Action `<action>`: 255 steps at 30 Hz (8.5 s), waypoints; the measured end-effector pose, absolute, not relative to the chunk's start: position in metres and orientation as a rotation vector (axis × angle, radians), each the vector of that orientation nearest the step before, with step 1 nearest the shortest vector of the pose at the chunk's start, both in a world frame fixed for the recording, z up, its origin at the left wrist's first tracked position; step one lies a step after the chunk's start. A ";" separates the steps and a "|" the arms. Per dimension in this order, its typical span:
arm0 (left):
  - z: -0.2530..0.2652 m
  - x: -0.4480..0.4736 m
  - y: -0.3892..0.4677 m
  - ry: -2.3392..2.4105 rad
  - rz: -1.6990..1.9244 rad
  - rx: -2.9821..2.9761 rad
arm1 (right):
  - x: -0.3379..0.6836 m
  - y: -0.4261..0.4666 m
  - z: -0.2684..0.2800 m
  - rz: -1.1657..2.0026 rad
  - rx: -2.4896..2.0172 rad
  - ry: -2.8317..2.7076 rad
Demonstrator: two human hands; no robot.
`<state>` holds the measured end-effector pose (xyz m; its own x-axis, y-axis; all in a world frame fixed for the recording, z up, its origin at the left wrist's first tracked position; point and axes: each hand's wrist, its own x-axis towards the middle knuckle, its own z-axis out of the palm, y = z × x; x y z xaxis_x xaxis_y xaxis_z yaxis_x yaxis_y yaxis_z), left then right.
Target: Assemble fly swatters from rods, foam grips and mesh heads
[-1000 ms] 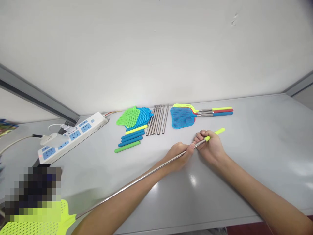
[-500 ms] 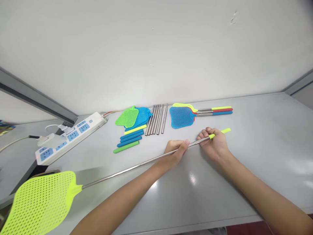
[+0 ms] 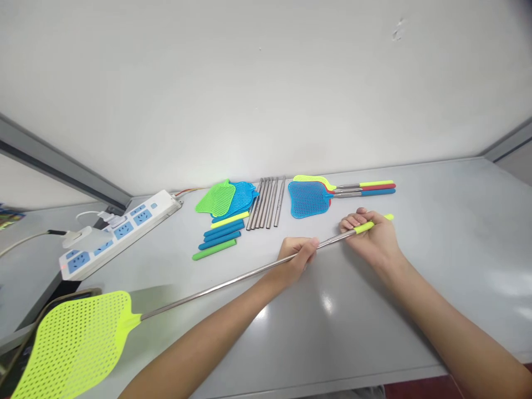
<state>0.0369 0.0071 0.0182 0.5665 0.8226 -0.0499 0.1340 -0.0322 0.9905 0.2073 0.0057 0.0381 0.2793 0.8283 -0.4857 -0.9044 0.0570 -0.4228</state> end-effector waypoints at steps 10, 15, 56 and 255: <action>0.015 0.036 0.007 0.874 0.687 1.542 | 0.222 0.006 0.039 1.323 -0.755 0.180; 0.013 0.039 0.007 0.925 0.598 1.548 | 0.224 0.006 0.037 1.297 -0.750 0.206; 0.021 0.042 0.006 0.787 0.318 1.906 | 0.189 -0.008 0.030 1.295 -0.618 0.356; 0.019 0.049 0.006 0.851 0.433 1.909 | 0.185 -0.003 0.030 1.666 -0.703 0.320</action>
<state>0.0489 0.0063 0.0192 0.6929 0.7187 -0.0587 0.3760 -0.2906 0.8799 0.1847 -0.0034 0.0305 -0.0776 0.7911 -0.6068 -0.9597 -0.2242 -0.1695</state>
